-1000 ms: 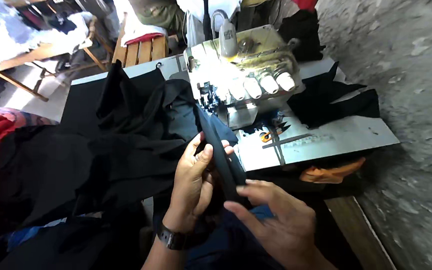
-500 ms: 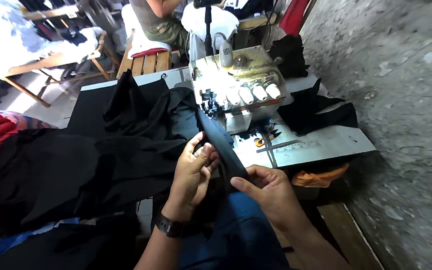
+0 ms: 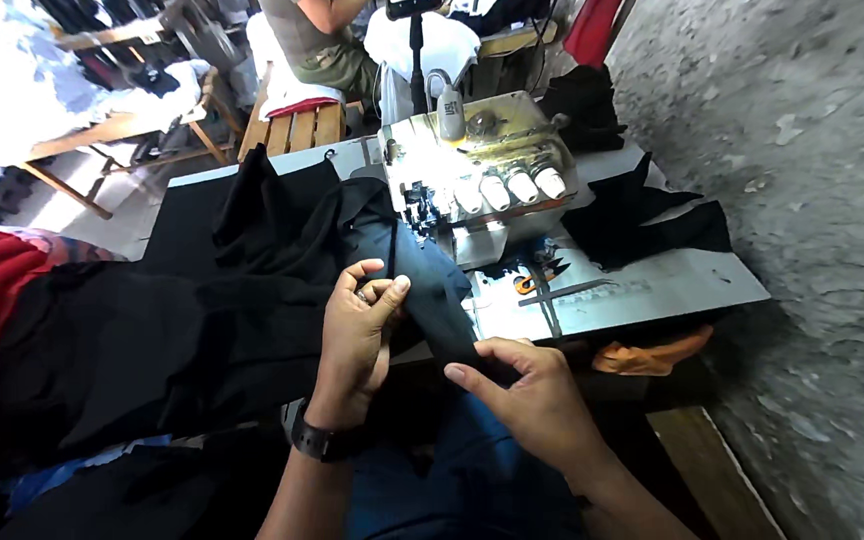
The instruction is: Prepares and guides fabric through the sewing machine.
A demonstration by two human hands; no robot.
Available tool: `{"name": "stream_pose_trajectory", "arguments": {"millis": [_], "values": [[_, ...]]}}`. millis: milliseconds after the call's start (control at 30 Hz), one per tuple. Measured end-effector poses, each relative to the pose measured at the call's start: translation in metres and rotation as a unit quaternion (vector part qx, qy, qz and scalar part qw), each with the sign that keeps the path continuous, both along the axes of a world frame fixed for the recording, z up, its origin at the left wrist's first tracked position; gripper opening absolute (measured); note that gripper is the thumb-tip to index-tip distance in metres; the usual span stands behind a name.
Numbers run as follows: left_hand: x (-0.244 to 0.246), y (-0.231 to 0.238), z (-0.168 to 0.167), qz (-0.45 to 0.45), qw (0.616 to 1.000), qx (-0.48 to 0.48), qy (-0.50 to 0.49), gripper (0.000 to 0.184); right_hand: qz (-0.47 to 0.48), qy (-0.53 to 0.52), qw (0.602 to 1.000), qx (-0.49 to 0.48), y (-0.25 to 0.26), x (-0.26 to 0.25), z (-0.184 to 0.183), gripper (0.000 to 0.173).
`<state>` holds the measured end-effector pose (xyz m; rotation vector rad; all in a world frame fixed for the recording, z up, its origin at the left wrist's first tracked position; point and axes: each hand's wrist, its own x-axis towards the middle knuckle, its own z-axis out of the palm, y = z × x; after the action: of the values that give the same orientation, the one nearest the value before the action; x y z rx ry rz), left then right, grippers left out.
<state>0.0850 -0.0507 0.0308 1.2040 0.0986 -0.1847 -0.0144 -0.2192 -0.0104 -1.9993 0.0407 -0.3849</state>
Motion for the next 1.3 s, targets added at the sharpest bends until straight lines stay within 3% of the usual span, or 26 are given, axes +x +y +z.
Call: {"name": "stream_pose_trajectory", "arguments": {"millis": [133, 267, 467, 667, 1000, 1300], "values": [[-0.009, -0.005, -0.009, -0.021, 0.999, -0.036, 0.027, 0.021, 0.052, -0.029, 0.995, 0.079, 0.0, -0.004, 0.004, 0.024], [-0.023, -0.006, -0.011, -0.084, 0.994, -0.043, 0.054, 0.039, 0.102, -0.072, 0.989, 0.084, -0.003, -0.011, 0.006, 0.026], [-0.013, -0.016, -0.015, -0.051, 0.992, -0.092, 0.067, 0.044, 0.11, -0.052, 0.983, 0.136, -0.004, -0.013, -0.002, 0.024], [-0.011, -0.023, -0.011, 0.022, 0.99, -0.105, 0.091, 0.036, 0.037, 0.033, 0.998, 0.024, -0.012, -0.01, -0.013, 0.026], [-0.01, -0.024, -0.008, 0.021, 0.989, -0.109, 0.099, 0.035, 0.041, 0.023, 0.996, 0.07, 0.002, -0.019, 0.006, 0.027], [-0.012, -0.027, -0.015, 0.047, 0.989, -0.114, 0.081, 0.027, 0.065, 0.033, 0.997, 0.032, 0.0, -0.024, 0.002, 0.028]]}}
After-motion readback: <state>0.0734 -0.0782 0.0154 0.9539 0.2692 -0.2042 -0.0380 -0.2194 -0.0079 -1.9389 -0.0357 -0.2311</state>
